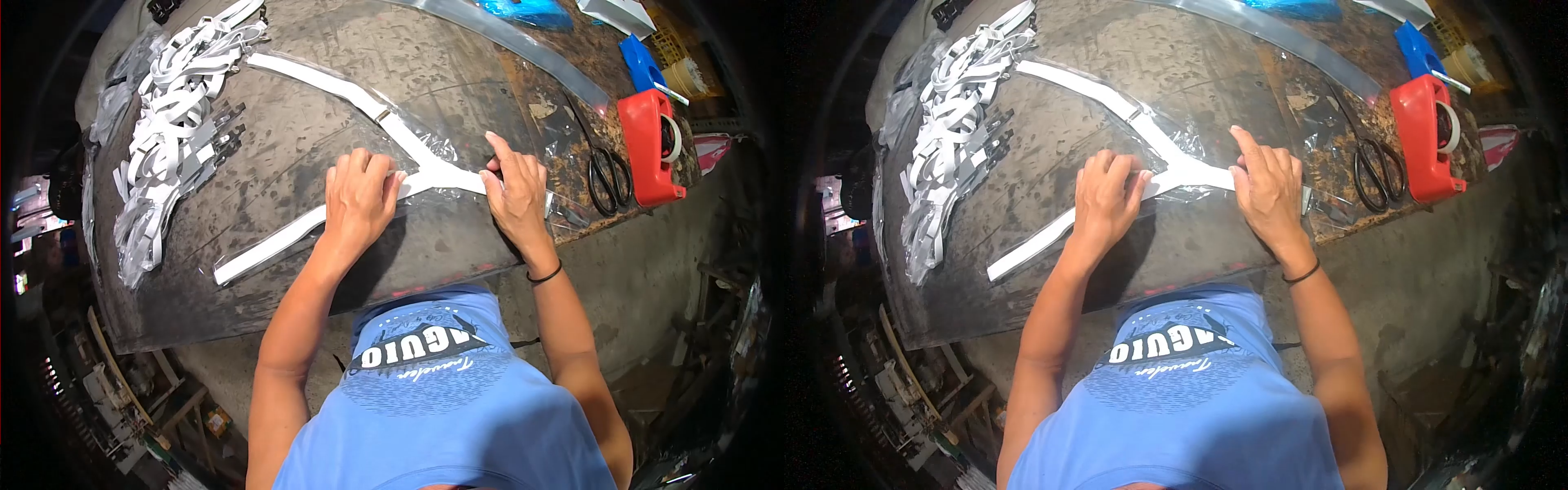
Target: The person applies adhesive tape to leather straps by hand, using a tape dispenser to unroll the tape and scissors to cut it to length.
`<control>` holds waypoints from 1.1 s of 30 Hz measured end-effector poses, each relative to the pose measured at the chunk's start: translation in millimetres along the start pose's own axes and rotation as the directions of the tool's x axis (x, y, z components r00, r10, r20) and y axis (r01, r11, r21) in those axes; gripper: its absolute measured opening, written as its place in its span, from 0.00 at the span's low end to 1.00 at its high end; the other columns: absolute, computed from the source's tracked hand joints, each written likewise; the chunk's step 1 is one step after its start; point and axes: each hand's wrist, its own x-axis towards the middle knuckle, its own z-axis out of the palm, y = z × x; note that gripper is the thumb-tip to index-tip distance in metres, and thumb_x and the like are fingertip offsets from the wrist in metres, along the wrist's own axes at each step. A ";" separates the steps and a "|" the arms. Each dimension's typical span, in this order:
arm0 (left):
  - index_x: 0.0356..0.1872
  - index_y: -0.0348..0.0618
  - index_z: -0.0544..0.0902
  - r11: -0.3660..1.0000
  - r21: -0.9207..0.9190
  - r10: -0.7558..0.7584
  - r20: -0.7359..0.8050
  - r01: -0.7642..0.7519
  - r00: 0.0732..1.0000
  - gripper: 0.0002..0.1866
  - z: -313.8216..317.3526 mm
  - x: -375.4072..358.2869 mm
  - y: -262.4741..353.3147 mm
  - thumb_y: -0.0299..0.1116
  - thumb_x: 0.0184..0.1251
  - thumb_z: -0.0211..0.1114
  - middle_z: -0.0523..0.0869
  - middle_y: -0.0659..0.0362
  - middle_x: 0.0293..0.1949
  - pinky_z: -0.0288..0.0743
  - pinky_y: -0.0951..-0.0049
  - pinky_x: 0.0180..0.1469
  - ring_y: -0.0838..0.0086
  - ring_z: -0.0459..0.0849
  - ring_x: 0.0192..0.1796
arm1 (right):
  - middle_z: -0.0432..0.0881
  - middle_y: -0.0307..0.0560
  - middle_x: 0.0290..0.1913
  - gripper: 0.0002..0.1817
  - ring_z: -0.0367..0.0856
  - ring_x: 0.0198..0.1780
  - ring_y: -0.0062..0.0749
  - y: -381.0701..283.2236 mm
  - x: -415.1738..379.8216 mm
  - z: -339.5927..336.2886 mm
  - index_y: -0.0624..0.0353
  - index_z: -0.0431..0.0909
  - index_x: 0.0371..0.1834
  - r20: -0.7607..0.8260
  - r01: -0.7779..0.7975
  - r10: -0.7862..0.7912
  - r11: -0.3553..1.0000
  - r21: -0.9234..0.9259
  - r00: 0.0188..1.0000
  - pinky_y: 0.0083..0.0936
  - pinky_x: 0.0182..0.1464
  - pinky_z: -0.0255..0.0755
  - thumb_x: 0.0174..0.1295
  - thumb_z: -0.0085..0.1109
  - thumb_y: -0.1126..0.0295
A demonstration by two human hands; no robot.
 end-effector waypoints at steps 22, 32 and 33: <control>0.54 0.45 0.77 0.965 -0.106 0.241 -0.015 -0.241 0.970 0.24 25.0 -26.5 19.1 0.41 0.57 0.70 0.77 0.58 0.51 0.68 0.61 0.48 0.62 0.74 0.48 | 0.76 0.42 0.52 0.38 0.73 0.55 0.41 -0.9 46.9 7.2 0.51 0.66 0.70 0.133 0.472 -0.470 0.882 0.017 0.873 0.36 0.58 0.66 0.51 0.63 0.78; 0.52 0.44 0.77 0.963 -0.106 0.245 -0.046 -0.248 0.968 0.23 26.5 -28.0 17.4 0.41 0.56 0.70 0.77 0.59 0.50 0.67 0.61 0.46 0.63 0.74 0.48 | 0.76 0.40 0.44 0.34 0.74 0.52 0.36 -13.3 58.0 22.7 0.53 0.73 0.64 0.065 0.630 -0.629 0.777 0.009 0.775 0.34 0.56 0.69 0.48 0.66 0.73; 0.52 0.44 0.78 0.962 -0.114 0.243 -0.042 -0.246 0.969 0.23 26.6 -28.1 17.5 0.40 0.56 0.70 0.77 0.59 0.49 0.67 0.61 0.46 0.63 0.74 0.47 | 0.76 0.40 0.44 0.34 0.74 0.52 0.36 -13.3 58.7 24.3 0.53 0.73 0.64 0.068 0.632 -0.631 0.775 0.010 0.773 0.34 0.56 0.69 0.48 0.66 0.73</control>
